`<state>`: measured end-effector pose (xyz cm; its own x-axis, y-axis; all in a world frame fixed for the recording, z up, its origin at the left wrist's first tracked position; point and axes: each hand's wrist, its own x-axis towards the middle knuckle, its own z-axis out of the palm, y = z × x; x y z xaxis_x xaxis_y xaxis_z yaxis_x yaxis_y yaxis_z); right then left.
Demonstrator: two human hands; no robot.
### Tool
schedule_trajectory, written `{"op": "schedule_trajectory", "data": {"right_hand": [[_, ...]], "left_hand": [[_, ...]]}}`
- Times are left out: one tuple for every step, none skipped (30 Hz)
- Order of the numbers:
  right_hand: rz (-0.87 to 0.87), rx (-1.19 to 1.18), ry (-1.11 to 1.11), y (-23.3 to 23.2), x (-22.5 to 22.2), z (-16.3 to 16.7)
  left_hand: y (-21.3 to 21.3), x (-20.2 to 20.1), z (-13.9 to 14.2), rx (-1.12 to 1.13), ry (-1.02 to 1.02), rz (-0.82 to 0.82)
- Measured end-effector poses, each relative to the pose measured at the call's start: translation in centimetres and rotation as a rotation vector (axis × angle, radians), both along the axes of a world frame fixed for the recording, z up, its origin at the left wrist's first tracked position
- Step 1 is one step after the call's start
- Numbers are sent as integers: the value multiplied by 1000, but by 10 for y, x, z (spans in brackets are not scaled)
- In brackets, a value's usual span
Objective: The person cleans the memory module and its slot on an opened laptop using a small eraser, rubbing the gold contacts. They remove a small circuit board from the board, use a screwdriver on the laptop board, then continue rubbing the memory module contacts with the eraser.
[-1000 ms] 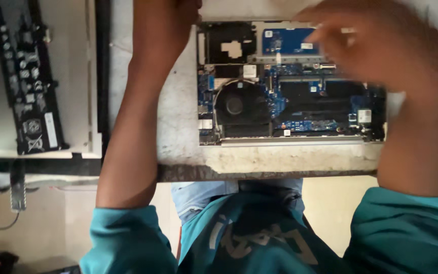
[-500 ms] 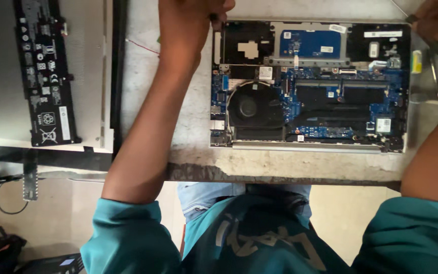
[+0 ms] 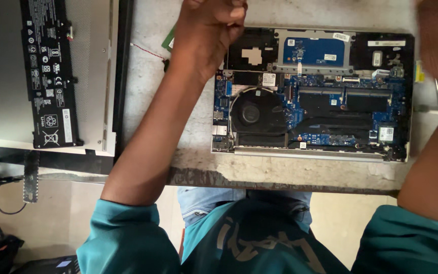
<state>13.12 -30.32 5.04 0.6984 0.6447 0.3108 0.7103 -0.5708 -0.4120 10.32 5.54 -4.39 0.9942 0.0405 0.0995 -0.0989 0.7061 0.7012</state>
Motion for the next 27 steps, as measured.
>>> {"op": "schedule_trajectory", "data": {"right_hand": [[54, 53, -23, 5, -6, 1], [94, 90, -43, 11, -11, 1], [133, 122, -61, 15, -15, 1], [161, 143, -77, 20, -18, 0], [185, 163, -93, 24, -20, -1], [199, 178, -105, 27, -20, -3], [204, 193, -118, 30, -20, -4], [210, 204, -128, 32, -20, -6], [214, 213, -135, 33, -19, -7], [217, 222, -147, 34, -19, -9], [220, 229, -151, 35, -19, -10], [223, 235, -159, 36, -19, -11], [222, 238, -162, 36, -20, -11], [224, 247, -169, 37, -20, -11], [226, 248, -172, 37, -21, -11], [227, 249, -179, 38, -22, -10], [234, 248, -186, 38, -23, -9], [238, 246, -193, 39, -24, -8], [244, 241, -206, 40, -25, -6], [253, 231, -222, 41, -26, -5], [263, 213, -242, 42, -27, -3], [280, 199, -267, 43, -27, -1], [298, 185, -292, 44, -28, 0], [302, 191, -285, 46, -29, 1], [302, 187, -293, 47, -30, 2], [303, 182, -300, 48, -30, 3], [299, 167, -320, 49, -30, 5]], "left_hand": [[-1, -1, -1, -44, 21, -20], [-1, 0, -3, -32, -7, -21], [-1, 0, -4, -22, -33, -19], [-1, 0, -6, -13, -56, -15], [-1, 0, -9, -39, -64, -25], [-2, 1, -10, -64, -75, -37], [-2, 2, -12, -88, -89, -49], [-2, 3, -14, -126, -78, -77], [-3, 4, -16, -167, -67, -104], [-4, 4, -17, -207, -54, -131], [-5, 4, -19, -244, -76, -150], [-6, 4, -20, -280, -98, -169], [-7, 3, -20, -316, -120, -189], [-8, 3, -20, -321, -109, -194], [-9, 3, -20, -325, -96, -197], [-10, 2, -19, -330, -82, -202], [-10, 1, -19, -328, -78, -201], [-11, 0, -18, -327, -74, -199], [-12, -1, -17, -325, -70, -197], [-13, -2, -16, -337, -100, -202], [-14, -3, -15, -348, -129, -208], [-15, -4, -15, -360, -157, -215], [-15, -4, -15, -354, -165, -219], [-16, -4, -16, -348, -174, -223], [-16, -4, -17, -342, -183, -226], [-16, -4, -19, -355, -192, -232], [-17, -3, -21, -371, -200, -239]]}}
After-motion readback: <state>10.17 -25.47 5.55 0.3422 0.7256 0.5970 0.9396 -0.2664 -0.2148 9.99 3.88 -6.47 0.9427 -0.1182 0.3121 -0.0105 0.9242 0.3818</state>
